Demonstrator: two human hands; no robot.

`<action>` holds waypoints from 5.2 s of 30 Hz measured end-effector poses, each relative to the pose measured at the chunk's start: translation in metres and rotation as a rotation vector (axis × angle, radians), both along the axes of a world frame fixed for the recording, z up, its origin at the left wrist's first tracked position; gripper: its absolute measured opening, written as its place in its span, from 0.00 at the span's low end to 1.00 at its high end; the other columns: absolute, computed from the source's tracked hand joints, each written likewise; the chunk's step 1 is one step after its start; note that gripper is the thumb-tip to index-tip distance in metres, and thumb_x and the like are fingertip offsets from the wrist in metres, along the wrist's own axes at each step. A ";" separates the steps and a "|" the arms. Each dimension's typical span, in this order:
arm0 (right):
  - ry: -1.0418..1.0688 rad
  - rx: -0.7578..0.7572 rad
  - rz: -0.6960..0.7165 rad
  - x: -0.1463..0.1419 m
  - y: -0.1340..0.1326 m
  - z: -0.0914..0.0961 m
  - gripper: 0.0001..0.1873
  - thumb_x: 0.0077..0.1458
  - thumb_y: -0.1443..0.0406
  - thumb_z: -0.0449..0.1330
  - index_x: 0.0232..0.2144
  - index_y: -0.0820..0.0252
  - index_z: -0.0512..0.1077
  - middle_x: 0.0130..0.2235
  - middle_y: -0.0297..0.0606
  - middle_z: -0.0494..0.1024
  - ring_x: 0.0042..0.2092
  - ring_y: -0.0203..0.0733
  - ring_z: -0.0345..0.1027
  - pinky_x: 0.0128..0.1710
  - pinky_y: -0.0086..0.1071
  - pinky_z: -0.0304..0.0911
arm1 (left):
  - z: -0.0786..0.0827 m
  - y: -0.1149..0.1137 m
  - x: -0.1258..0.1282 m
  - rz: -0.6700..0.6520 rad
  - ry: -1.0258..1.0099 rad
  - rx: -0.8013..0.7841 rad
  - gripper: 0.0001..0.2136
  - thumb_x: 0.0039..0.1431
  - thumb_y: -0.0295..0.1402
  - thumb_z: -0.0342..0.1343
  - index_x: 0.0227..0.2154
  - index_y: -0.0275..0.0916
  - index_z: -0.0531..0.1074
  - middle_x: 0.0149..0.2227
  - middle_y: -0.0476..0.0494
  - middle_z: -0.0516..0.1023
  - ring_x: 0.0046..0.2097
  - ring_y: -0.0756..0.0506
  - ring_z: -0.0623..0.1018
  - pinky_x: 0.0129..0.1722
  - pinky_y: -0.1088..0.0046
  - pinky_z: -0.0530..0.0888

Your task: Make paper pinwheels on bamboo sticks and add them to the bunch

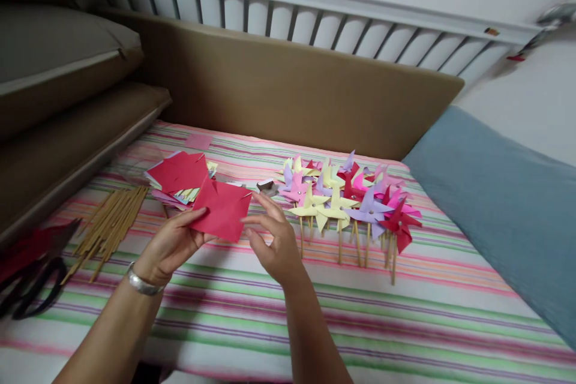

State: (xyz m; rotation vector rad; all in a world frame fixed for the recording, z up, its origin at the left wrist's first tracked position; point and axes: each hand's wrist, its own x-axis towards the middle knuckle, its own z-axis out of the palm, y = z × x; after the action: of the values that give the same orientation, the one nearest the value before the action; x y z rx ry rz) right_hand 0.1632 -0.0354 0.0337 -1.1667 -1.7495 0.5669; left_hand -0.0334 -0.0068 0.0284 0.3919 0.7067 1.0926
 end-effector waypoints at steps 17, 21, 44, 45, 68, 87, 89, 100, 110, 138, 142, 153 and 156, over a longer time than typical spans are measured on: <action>0.992 -0.378 -0.173 -0.041 0.007 -0.018 0.32 0.41 0.68 0.64 0.50 0.58 0.62 0.28 0.29 0.75 0.33 0.37 0.69 0.35 0.32 0.65 | -0.001 -0.010 0.017 -0.072 -0.142 0.150 0.10 0.52 0.35 0.59 0.36 0.38 0.76 0.42 0.42 0.80 0.45 0.43 0.77 0.44 0.65 0.74; 0.888 -0.369 -0.132 -0.043 0.009 -0.024 0.30 0.42 0.68 0.63 0.50 0.57 0.63 0.27 0.28 0.74 0.32 0.36 0.69 0.35 0.31 0.65 | -0.007 -0.010 0.029 0.055 -0.038 0.088 0.06 0.48 0.27 0.62 0.31 0.36 0.76 0.34 0.44 0.82 0.35 0.47 0.79 0.37 0.73 0.75; -0.270 0.301 -0.052 -0.041 -0.001 -0.028 0.14 0.55 0.73 0.53 0.39 0.55 0.75 0.57 0.43 0.66 0.62 0.50 0.50 0.56 0.51 0.58 | -0.002 -0.003 0.013 0.226 0.053 -0.021 0.06 0.45 0.25 0.63 0.30 0.36 0.75 0.28 0.47 0.81 0.27 0.49 0.78 0.24 0.76 0.74; -0.266 0.292 -0.045 -0.040 -0.002 -0.027 0.14 0.55 0.72 0.53 0.39 0.54 0.75 0.57 0.43 0.66 0.62 0.50 0.50 0.56 0.51 0.57 | -0.002 -0.003 0.013 0.225 0.052 -0.024 0.06 0.45 0.25 0.62 0.30 0.36 0.75 0.28 0.48 0.81 0.28 0.49 0.78 0.25 0.76 0.74; 0.030 0.049 -0.285 -0.035 0.002 -0.019 0.03 0.51 0.65 0.60 0.26 0.56 0.73 0.58 0.41 0.64 0.64 0.49 0.47 0.60 0.51 0.46 | -0.008 -0.017 0.040 0.090 0.189 0.162 0.06 0.47 0.31 0.62 0.28 0.34 0.78 0.27 0.43 0.80 0.30 0.47 0.77 0.33 0.71 0.73; 0.402 -0.320 -0.220 -0.020 0.007 -0.011 0.25 0.44 0.65 0.64 0.47 0.54 0.68 0.41 0.40 0.77 0.44 0.46 0.71 0.45 0.42 0.65 | -0.009 -0.012 0.033 0.086 0.320 0.211 0.13 0.40 0.27 0.64 0.34 0.34 0.78 0.34 0.41 0.81 0.37 0.44 0.78 0.40 0.69 0.71; 0.545 -0.435 -0.117 -0.015 0.008 -0.010 0.29 0.42 0.65 0.64 0.50 0.55 0.66 0.34 0.36 0.78 0.37 0.43 0.73 0.37 0.38 0.68 | -0.007 -0.013 0.032 0.013 0.339 0.191 0.14 0.39 0.27 0.65 0.34 0.34 0.78 0.33 0.41 0.81 0.36 0.43 0.78 0.39 0.68 0.71; 0.576 -0.518 0.028 -0.011 0.008 -0.019 0.27 0.42 0.70 0.63 0.48 0.53 0.69 0.40 0.33 0.77 0.39 0.42 0.72 0.37 0.34 0.69 | -0.010 -0.015 0.038 -0.047 0.344 0.153 0.14 0.35 0.27 0.68 0.30 0.34 0.78 0.29 0.43 0.81 0.31 0.46 0.78 0.36 0.71 0.72; 0.656 -0.461 -0.043 -0.025 0.009 -0.021 0.26 0.47 0.66 0.61 0.50 0.55 0.65 0.36 0.35 0.77 0.37 0.43 0.72 0.39 0.39 0.68 | -0.014 -0.013 0.039 -0.028 0.249 0.086 0.09 0.39 0.28 0.66 0.27 0.34 0.79 0.24 0.45 0.81 0.28 0.48 0.78 0.35 0.74 0.72; -0.374 0.092 0.103 -0.016 -0.007 -0.013 0.13 0.52 0.69 0.58 0.42 0.56 0.70 0.65 0.42 0.50 0.66 0.50 0.39 0.61 0.50 0.47 | -0.005 0.003 0.002 0.135 0.334 0.050 0.09 0.32 0.29 0.69 0.21 0.35 0.77 0.21 0.48 0.79 0.24 0.51 0.75 0.28 0.77 0.69; -0.329 0.120 0.079 -0.019 -0.005 -0.017 0.09 0.54 0.71 0.55 0.37 0.56 0.71 0.64 0.42 0.52 0.65 0.50 0.41 0.59 0.51 0.50 | -0.006 0.004 0.001 0.130 0.328 0.048 0.10 0.32 0.28 0.68 0.22 0.35 0.77 0.22 0.47 0.80 0.24 0.50 0.75 0.29 0.76 0.70; -0.300 0.136 0.018 -0.024 -0.007 -0.016 0.06 0.54 0.68 0.56 0.33 0.57 0.73 0.63 0.44 0.55 0.65 0.49 0.45 0.61 0.47 0.48 | -0.006 0.002 0.002 0.152 0.386 0.057 0.09 0.31 0.29 0.68 0.19 0.35 0.76 0.19 0.50 0.77 0.22 0.52 0.74 0.25 0.78 0.69; -0.296 0.128 -0.021 -0.025 -0.008 -0.012 0.06 0.53 0.68 0.56 0.31 0.57 0.74 0.63 0.44 0.56 0.64 0.49 0.46 0.60 0.48 0.48 | -0.008 0.002 0.005 0.153 0.412 0.059 0.09 0.31 0.29 0.68 0.20 0.35 0.76 0.20 0.50 0.78 0.22 0.51 0.74 0.26 0.77 0.69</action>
State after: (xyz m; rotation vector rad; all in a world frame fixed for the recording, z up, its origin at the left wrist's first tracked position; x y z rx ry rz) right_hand 0.1383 -0.0433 0.0213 -1.2241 -1.9887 0.2734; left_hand -0.0288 -0.0044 0.0208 0.6319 1.0831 1.1922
